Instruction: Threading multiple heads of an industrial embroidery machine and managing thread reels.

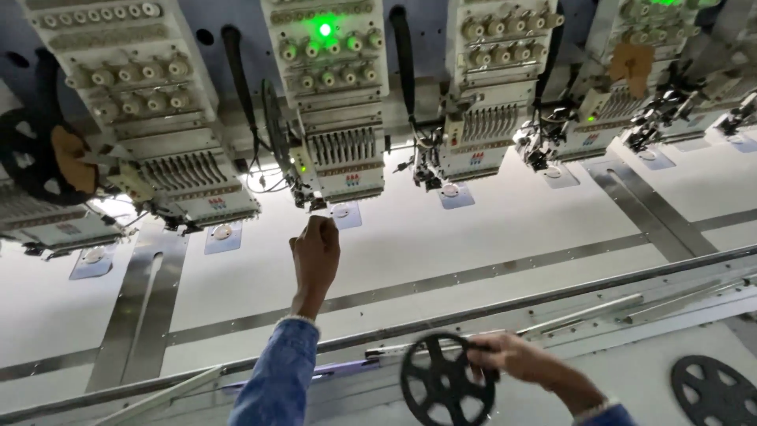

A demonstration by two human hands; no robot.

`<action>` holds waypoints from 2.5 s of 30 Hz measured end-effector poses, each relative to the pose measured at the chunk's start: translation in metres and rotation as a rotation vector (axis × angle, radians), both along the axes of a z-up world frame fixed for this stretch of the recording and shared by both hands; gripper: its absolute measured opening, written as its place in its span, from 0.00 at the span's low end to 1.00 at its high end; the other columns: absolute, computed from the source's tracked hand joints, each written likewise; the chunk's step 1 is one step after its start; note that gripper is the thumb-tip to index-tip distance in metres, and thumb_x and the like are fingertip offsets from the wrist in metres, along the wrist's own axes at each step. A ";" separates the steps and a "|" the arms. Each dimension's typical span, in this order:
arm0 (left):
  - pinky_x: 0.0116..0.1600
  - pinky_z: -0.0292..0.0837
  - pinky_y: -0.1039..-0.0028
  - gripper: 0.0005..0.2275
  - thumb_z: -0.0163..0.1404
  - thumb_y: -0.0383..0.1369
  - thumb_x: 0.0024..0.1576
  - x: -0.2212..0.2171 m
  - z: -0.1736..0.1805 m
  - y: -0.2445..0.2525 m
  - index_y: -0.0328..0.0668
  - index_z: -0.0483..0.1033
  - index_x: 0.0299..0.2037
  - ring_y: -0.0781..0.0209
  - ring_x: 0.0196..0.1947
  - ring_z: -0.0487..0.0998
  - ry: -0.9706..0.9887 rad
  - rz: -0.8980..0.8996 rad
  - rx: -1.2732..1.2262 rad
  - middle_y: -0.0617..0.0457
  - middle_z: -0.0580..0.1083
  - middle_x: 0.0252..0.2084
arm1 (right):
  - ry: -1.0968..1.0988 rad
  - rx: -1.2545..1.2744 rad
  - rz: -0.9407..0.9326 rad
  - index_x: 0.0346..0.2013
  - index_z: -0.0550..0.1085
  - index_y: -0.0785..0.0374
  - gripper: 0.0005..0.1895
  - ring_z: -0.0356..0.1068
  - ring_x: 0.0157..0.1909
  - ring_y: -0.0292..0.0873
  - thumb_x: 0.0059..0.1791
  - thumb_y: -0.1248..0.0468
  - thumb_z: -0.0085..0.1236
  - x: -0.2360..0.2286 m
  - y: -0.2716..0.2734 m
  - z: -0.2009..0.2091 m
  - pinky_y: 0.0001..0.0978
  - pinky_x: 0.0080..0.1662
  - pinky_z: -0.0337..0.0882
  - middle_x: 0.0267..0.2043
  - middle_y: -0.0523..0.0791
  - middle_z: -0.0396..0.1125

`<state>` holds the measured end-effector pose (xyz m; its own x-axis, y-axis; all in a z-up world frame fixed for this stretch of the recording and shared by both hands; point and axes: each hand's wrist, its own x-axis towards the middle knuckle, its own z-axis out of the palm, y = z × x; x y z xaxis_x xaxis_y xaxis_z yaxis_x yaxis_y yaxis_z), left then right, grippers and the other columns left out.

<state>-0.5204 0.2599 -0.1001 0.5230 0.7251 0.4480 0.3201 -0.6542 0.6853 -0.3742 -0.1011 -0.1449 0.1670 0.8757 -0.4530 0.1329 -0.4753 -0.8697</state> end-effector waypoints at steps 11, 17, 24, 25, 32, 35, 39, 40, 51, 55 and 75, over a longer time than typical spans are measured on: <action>0.54 0.62 0.53 0.11 0.43 0.40 0.61 0.010 -0.075 0.142 0.47 0.77 0.40 0.48 0.41 0.81 0.563 0.106 -0.109 0.51 0.80 0.36 | -0.634 -0.427 0.423 0.40 0.81 0.44 0.14 0.72 0.30 0.30 0.52 0.44 0.53 0.003 0.124 0.000 0.22 0.32 0.72 0.33 0.33 0.75; 0.54 0.73 0.54 0.13 0.45 0.40 0.61 0.040 -0.124 0.199 0.45 0.78 0.47 0.43 0.46 0.82 0.461 0.111 -0.393 0.44 0.81 0.42 | -0.509 0.143 0.175 0.44 0.68 0.62 0.23 0.70 0.35 0.50 0.49 0.46 0.57 0.012 0.327 -0.040 0.44 0.39 0.71 0.34 0.52 0.69; 0.60 0.67 0.52 0.13 0.49 0.45 0.63 0.079 -0.158 0.231 0.55 0.73 0.53 0.46 0.56 0.79 0.160 0.232 -0.599 0.52 0.80 0.51 | -0.285 0.098 -0.149 0.77 0.33 0.44 0.61 0.62 0.68 0.55 0.39 0.47 0.60 0.014 0.467 -0.118 0.46 0.69 0.65 0.69 0.55 0.57; 0.60 0.67 0.52 0.13 0.49 0.45 0.63 0.079 -0.154 0.232 0.55 0.73 0.53 0.46 0.56 0.79 0.168 0.228 -0.601 0.52 0.80 0.51 | -0.279 0.094 -0.154 0.77 0.33 0.44 0.61 0.62 0.68 0.55 0.39 0.47 0.60 0.012 0.471 -0.120 0.46 0.69 0.65 0.69 0.55 0.57; 0.63 0.59 0.59 0.09 0.51 0.44 0.62 0.072 -0.182 0.218 0.54 0.79 0.46 0.55 0.54 0.79 -0.067 0.367 -0.559 0.58 0.82 0.46 | -0.296 0.172 -0.337 0.78 0.38 0.43 0.56 0.63 0.67 0.50 0.42 0.57 0.60 -0.010 0.469 -0.124 0.42 0.68 0.65 0.70 0.47 0.58; 0.63 0.57 0.67 0.11 0.51 0.48 0.61 0.056 -0.161 0.204 0.60 0.79 0.48 0.63 0.54 0.79 -0.051 0.376 -0.606 0.64 0.82 0.46 | -0.336 0.142 -0.370 0.78 0.38 0.40 0.56 0.65 0.66 0.48 0.42 0.55 0.60 -0.008 0.480 -0.137 0.42 0.68 0.65 0.69 0.43 0.61; 0.62 0.52 0.72 0.13 0.52 0.52 0.59 0.054 -0.174 0.214 0.66 0.78 0.50 0.68 0.54 0.78 -0.057 0.386 -0.650 0.69 0.82 0.46 | -0.369 0.082 -0.409 0.77 0.40 0.34 0.52 0.68 0.60 0.36 0.42 0.54 0.55 -0.016 0.479 -0.116 0.33 0.65 0.66 0.62 0.31 0.68; 0.62 0.52 0.72 0.13 0.52 0.52 0.59 0.057 -0.173 0.215 0.66 0.78 0.50 0.68 0.54 0.78 -0.059 0.384 -0.651 0.69 0.82 0.46 | -0.371 0.081 -0.411 0.77 0.40 0.34 0.52 0.68 0.60 0.36 0.42 0.54 0.55 -0.016 0.479 -0.114 0.33 0.65 0.66 0.62 0.31 0.68; 0.62 0.48 0.75 0.10 0.53 0.48 0.57 0.083 -0.215 0.233 0.67 0.79 0.46 0.68 0.56 0.78 -0.191 0.371 -0.673 0.68 0.82 0.46 | -0.235 0.201 -0.451 0.77 0.43 0.41 0.49 0.74 0.51 0.31 0.44 0.58 0.50 -0.014 0.480 -0.119 0.28 0.58 0.71 0.50 0.32 0.76; 0.63 0.48 0.75 0.10 0.54 0.48 0.57 0.062 -0.157 0.203 0.63 0.80 0.44 0.69 0.54 0.78 -0.180 0.421 -0.702 0.67 0.83 0.44 | -0.224 0.183 -0.449 0.76 0.45 0.40 0.47 0.74 0.51 0.30 0.44 0.58 0.50 -0.017 0.479 -0.110 0.26 0.59 0.70 0.48 0.30 0.77; 0.41 0.77 0.75 0.05 0.49 0.29 0.57 -0.024 -0.042 0.145 0.52 0.78 0.39 0.67 0.32 0.82 -0.222 0.163 -0.508 0.62 0.81 0.32 | -0.409 0.215 -0.364 0.57 0.75 0.36 0.23 0.76 0.51 0.43 0.47 0.55 0.51 -0.025 0.425 -0.106 0.38 0.55 0.76 0.49 0.38 0.77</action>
<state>-0.5448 0.4046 -0.1423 0.3194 0.9414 0.1087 0.2016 -0.1795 0.9629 -0.3991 0.3235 -0.2505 0.5984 0.7941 -0.1069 0.3395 -0.3721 -0.8639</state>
